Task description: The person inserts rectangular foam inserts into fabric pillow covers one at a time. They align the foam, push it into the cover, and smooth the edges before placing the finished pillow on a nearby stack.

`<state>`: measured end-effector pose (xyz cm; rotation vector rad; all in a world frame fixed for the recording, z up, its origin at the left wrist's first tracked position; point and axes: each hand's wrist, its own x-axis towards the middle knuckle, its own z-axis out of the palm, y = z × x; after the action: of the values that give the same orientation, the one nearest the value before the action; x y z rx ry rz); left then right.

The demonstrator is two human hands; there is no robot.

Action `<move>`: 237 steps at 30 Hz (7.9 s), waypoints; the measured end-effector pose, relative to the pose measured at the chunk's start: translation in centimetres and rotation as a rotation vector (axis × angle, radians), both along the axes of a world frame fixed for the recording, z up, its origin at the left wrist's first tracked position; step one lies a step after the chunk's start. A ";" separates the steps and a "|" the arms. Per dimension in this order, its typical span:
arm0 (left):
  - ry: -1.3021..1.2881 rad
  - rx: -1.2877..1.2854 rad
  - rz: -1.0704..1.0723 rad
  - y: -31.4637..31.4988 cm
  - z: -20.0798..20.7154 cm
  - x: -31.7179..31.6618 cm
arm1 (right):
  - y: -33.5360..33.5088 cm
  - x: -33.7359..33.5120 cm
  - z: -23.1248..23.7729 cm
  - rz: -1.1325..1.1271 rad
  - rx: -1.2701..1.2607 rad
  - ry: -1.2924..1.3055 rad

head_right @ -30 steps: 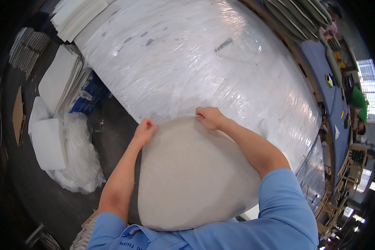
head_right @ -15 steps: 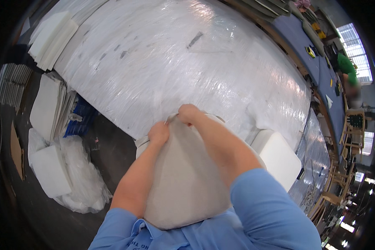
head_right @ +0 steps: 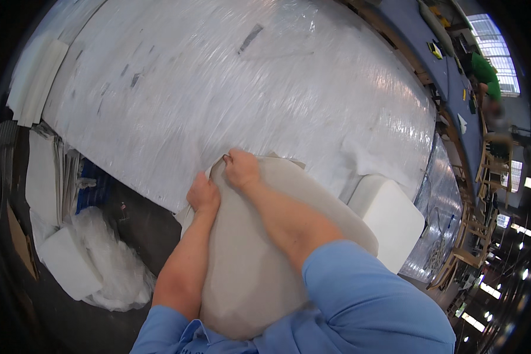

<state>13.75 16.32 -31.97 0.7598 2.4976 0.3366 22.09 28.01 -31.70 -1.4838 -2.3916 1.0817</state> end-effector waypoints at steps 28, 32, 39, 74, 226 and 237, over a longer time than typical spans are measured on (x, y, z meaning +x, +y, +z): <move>0.240 0.113 -0.195 -7.4 -0.4 -4.4 | 6.2 4.6 1.0 0.282 -0.054 -0.214; 0.270 0.122 -0.234 -6.9 -0.6 -4.9 | 6.6 4.7 1.1 0.365 0.078 -0.228; 0.296 0.207 -0.192 -7.9 -1.3 -4.4 | 5.6 5.3 1.4 0.356 0.140 -0.147; -1.082 0.765 0.505 -24.0 20.4 4.8 | 6.4 23.7 31.9 0.411 -0.636 0.056; -0.027 0.024 -0.639 4.9 2.9 -1.6 | -2.4 4.3 5.2 -0.446 -0.222 -0.176; 0.004 0.014 -0.654 6.1 1.8 -2.4 | -0.5 3.6 2.6 -0.385 -0.216 -0.149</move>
<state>11.31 22.40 -30.16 1.5095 2.0957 0.1126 25.66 27.50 -29.06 -2.0550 -1.9967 1.1941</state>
